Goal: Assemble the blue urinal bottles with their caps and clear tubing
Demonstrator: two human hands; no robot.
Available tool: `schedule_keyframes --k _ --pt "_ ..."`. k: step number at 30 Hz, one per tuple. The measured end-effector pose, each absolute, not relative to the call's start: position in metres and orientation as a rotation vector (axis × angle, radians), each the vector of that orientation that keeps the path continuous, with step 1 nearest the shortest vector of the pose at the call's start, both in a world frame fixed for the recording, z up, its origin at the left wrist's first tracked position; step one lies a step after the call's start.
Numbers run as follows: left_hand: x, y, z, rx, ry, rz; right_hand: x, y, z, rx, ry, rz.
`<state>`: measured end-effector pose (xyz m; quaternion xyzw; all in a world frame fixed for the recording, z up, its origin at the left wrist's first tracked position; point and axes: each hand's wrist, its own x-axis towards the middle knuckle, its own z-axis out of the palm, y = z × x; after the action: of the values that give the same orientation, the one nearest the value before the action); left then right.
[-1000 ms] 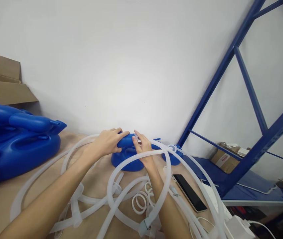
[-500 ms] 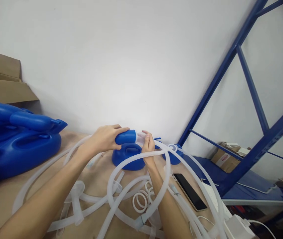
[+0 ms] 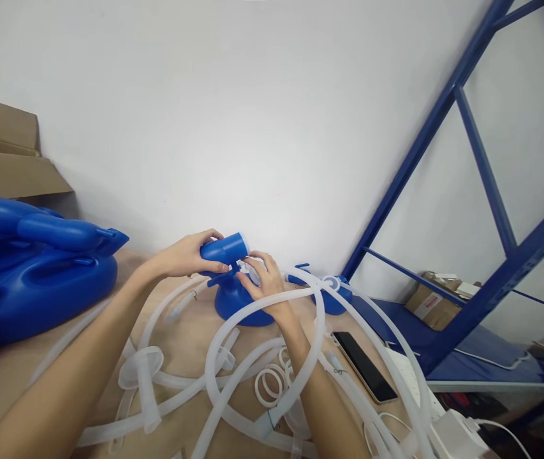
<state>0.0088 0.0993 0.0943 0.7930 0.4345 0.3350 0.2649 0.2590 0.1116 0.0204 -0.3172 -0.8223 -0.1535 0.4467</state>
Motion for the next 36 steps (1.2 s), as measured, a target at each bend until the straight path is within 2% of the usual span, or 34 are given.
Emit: schedule_keyframes --k 9,14,22,26,32,36 --pt "0.004 0.094 0.101 2.218 1.078 0.827 0.267 0.103 0.032 -0.777 -2.253 -0.188" --pt "-0.005 0.096 0.100 2.110 1.148 0.924 0.268 0.111 0.026 -0.821 -1.927 -0.076" --pt "0.000 0.094 0.102 2.437 1.222 0.624 0.262 0.106 0.030 -0.734 -2.021 0.372" --pt "0.006 0.088 0.106 2.483 1.213 0.599 0.258 0.105 0.031 -0.655 -1.952 0.448" --pt "0.000 0.087 0.107 2.530 1.095 0.463 0.256 0.091 0.036 -0.721 -2.089 0.857" --pt "-0.005 0.089 0.108 2.489 1.123 0.479 0.249 0.089 0.035 -0.764 -2.024 0.901"
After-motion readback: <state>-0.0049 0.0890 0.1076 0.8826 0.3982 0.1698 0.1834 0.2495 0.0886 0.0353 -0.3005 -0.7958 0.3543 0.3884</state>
